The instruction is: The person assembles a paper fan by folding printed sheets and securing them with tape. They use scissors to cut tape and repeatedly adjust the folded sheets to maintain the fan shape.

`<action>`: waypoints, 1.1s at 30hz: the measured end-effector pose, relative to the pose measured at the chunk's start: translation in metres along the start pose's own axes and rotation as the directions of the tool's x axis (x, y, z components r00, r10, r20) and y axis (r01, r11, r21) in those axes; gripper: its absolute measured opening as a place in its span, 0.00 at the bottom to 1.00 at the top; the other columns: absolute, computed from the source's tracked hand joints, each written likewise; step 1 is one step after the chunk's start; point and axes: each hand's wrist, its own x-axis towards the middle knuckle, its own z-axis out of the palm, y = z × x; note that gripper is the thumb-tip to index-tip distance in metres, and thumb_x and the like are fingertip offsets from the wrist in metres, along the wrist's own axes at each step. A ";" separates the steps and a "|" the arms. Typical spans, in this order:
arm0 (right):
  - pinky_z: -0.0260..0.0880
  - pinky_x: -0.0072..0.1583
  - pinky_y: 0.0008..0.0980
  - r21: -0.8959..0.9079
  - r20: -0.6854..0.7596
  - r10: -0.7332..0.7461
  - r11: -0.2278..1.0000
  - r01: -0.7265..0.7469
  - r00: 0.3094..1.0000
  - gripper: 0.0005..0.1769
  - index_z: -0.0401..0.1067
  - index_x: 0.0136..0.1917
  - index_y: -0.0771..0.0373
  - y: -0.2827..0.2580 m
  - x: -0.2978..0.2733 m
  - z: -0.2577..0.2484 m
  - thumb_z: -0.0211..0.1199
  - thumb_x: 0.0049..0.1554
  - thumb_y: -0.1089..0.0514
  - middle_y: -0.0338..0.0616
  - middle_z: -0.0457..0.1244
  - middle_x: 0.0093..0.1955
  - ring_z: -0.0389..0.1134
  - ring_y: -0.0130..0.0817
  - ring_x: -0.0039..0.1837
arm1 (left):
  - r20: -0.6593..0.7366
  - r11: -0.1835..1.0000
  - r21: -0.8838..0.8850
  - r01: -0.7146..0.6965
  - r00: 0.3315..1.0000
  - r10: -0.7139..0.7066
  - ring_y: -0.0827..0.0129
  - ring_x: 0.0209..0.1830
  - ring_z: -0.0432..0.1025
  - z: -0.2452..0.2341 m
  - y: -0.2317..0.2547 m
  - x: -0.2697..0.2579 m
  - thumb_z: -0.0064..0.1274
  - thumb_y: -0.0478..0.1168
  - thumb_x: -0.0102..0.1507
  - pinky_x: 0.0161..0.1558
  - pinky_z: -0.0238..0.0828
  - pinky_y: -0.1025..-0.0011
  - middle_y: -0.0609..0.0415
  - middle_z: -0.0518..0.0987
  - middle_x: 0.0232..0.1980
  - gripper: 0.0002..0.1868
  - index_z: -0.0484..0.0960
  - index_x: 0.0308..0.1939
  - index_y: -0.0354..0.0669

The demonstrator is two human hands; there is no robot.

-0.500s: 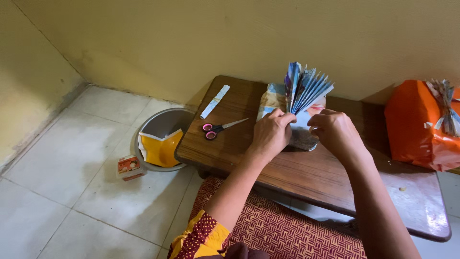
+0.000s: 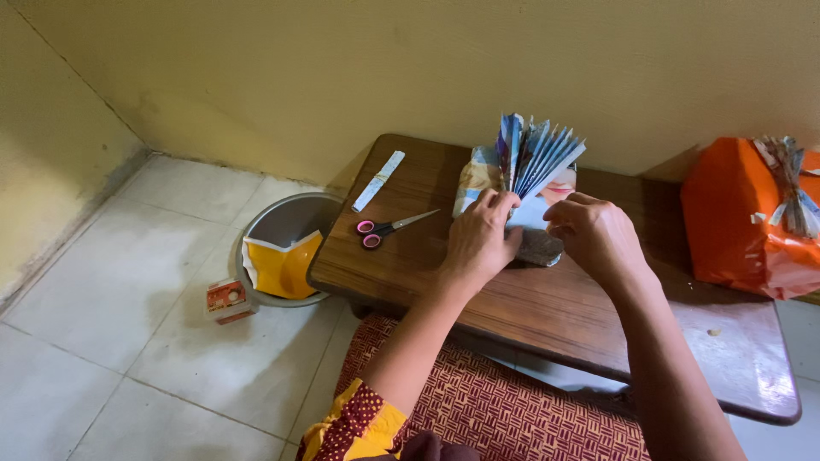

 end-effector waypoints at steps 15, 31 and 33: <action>0.73 0.50 0.43 -0.002 -0.016 0.028 1.000 -0.028 0.999 0.08 0.82 0.46 0.58 -0.002 -0.003 0.010 0.71 0.50 0.62 0.44 0.71 0.49 0.73 0.47 0.47 | 0.187 0.704 0.516 0.487 0.738 -0.648 0.53 0.54 0.72 -0.051 -0.124 -0.032 0.46 0.32 0.68 0.52 0.73 0.56 0.41 0.78 0.54 0.09 0.82 0.46 0.35; 0.72 0.50 0.39 0.156 -0.121 0.059 0.987 -0.040 0.991 0.17 0.80 0.53 0.62 -0.009 -0.011 0.016 0.71 0.48 0.66 0.52 0.70 0.51 0.73 0.46 0.48 | 0.007 0.651 0.531 0.543 0.765 -0.644 0.44 0.62 0.69 -0.043 -0.137 -0.055 0.49 0.29 0.64 0.57 0.73 0.55 0.36 0.78 0.56 0.10 0.81 0.48 0.34; 0.71 0.50 0.40 0.183 -0.146 0.090 0.981 -0.062 0.985 0.17 0.79 0.53 0.65 -0.007 -0.012 0.017 0.72 0.48 0.66 0.54 0.70 0.49 0.72 0.47 0.47 | 0.016 0.628 0.511 0.587 0.724 -0.689 0.46 0.58 0.73 -0.043 -0.140 -0.050 0.48 0.30 0.66 0.54 0.75 0.55 0.36 0.80 0.53 0.08 0.81 0.47 0.34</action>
